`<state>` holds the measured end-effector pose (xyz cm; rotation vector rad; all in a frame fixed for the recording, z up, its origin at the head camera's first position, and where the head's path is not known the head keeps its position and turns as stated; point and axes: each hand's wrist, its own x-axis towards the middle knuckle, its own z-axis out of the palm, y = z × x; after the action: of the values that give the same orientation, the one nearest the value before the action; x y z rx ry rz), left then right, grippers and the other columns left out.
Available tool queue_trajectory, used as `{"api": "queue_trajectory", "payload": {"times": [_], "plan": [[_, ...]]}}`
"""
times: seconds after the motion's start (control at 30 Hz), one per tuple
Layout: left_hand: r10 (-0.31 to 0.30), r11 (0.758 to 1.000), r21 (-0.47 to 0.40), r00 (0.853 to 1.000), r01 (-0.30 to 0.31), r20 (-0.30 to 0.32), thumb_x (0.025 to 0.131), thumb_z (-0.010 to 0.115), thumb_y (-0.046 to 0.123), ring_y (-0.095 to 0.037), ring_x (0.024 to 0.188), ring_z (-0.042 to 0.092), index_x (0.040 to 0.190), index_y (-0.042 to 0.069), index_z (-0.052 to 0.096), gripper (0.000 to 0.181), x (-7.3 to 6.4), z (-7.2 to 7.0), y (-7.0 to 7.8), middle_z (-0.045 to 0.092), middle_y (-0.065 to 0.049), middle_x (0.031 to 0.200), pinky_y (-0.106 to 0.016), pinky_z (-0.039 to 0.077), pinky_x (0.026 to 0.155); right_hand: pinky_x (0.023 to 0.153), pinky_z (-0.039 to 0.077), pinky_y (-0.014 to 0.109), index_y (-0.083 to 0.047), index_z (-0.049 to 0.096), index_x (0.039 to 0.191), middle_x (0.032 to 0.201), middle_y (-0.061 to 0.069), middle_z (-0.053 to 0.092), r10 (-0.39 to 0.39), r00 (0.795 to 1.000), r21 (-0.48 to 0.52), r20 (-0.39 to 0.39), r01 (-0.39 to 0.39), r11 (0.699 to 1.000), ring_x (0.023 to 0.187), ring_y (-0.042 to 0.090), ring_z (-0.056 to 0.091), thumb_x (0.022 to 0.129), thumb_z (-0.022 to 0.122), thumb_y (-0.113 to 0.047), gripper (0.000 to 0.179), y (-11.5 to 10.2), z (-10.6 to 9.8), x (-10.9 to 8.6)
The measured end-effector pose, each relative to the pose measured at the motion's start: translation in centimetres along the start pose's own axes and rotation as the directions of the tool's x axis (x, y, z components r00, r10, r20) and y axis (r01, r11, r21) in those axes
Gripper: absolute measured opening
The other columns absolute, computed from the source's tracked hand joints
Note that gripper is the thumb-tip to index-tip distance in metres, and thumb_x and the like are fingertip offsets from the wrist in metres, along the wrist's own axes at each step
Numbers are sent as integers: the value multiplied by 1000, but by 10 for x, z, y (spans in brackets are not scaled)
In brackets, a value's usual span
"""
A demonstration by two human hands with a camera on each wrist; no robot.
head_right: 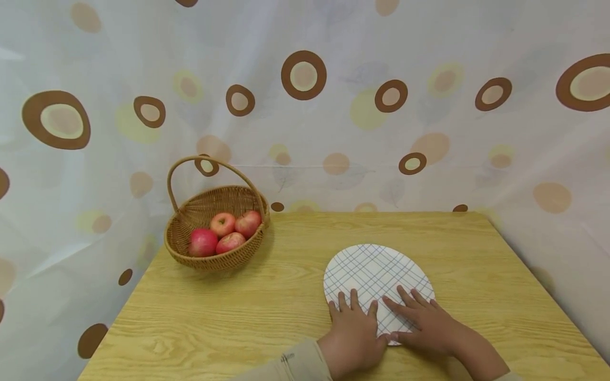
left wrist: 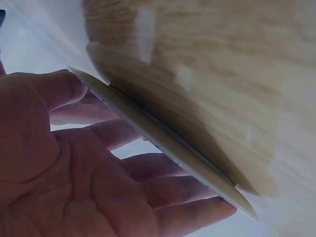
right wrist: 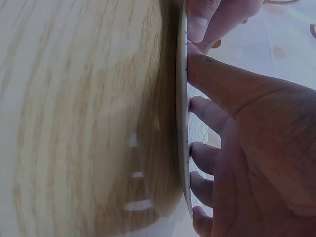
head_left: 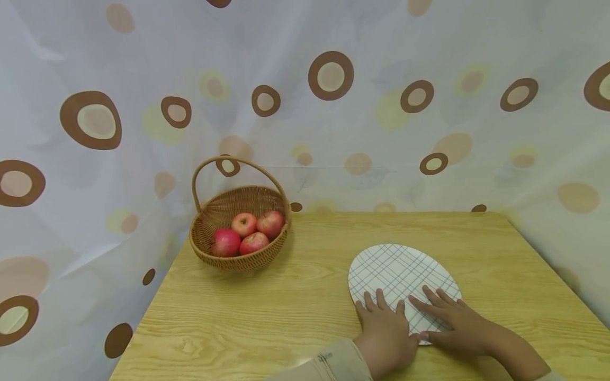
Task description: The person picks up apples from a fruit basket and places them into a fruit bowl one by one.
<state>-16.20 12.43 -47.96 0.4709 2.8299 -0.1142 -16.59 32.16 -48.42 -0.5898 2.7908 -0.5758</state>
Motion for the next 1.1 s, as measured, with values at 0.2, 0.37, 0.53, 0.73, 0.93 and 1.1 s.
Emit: {"api": "queue_trajectory", "payload": {"times": [0.2, 0.37, 0.53, 0.73, 0.93, 1.1], "plan": [[5, 1000, -4, 1000, -5, -5, 100, 39, 79, -38, 156, 38, 162, 44, 39, 71, -2, -1, 0, 40, -9, 169, -63, 38, 123, 108, 16, 92, -30, 51, 160, 169, 31, 30, -14, 1000, 8, -12, 14, 1000, 151, 68, 21, 97, 72, -52, 70, 3, 2, -2], [25, 1000, 9, 1000, -25, -11, 98, 36, 83, -40, 153, 43, 160, 41, 44, 76, 0, -6, -5, 43, -11, 167, -62, 43, 119, 106, 22, 91, -29, 51, 159, 168, 30, 34, -61, 997, -4, -54, 61, 998, 149, 67, 27, 98, 72, -49, 68, 2, 3, 0], [66, 997, 50, 997, -64, -34, 98, 35, 83, -40, 150, 48, 160, 38, 46, 77, 0, -9, -11, 45, -11, 166, -60, 48, 115, 105, 28, 89, -27, 53, 158, 166, 29, 38, -79, 993, -28, -90, 77, 997, 148, 66, 32, 98, 72, -50, 67, -1, 3, 2], [123, 989, 94, 991, -117, -58, 98, 42, 83, -36, 150, 49, 161, 40, 44, 76, 0, -8, -20, 45, -7, 166, -54, 50, 115, 105, 36, 84, -20, 57, 155, 165, 29, 41, -77, 992, -29, -97, 74, 997, 147, 64, 36, 95, 75, -51, 70, -2, 1, 1], [209, 973, 127, 971, -195, -113, 95, 49, 82, -27, 133, 62, 152, 32, 58, 76, 3, -6, -32, 61, -4, 149, -42, 55, 105, 106, 45, 76, -12, 62, 149, 160, 29, 47, -32, 992, -34, -119, 28, 999, 143, 58, 46, 94, 75, -55, 72, -3, -1, 2], [289, 957, 83, 938, -278, -193, 96, 56, 76, -16, 95, 65, 125, 27, 71, 59, 9, -8, -51, 69, 5, 109, -34, 57, 82, 107, 49, 69, -9, 65, 144, 152, 29, 57, -21, 980, -62, -199, 9, 998, 138, 53, 55, 95, 76, -51, 66, -9, -3, 8]]}}
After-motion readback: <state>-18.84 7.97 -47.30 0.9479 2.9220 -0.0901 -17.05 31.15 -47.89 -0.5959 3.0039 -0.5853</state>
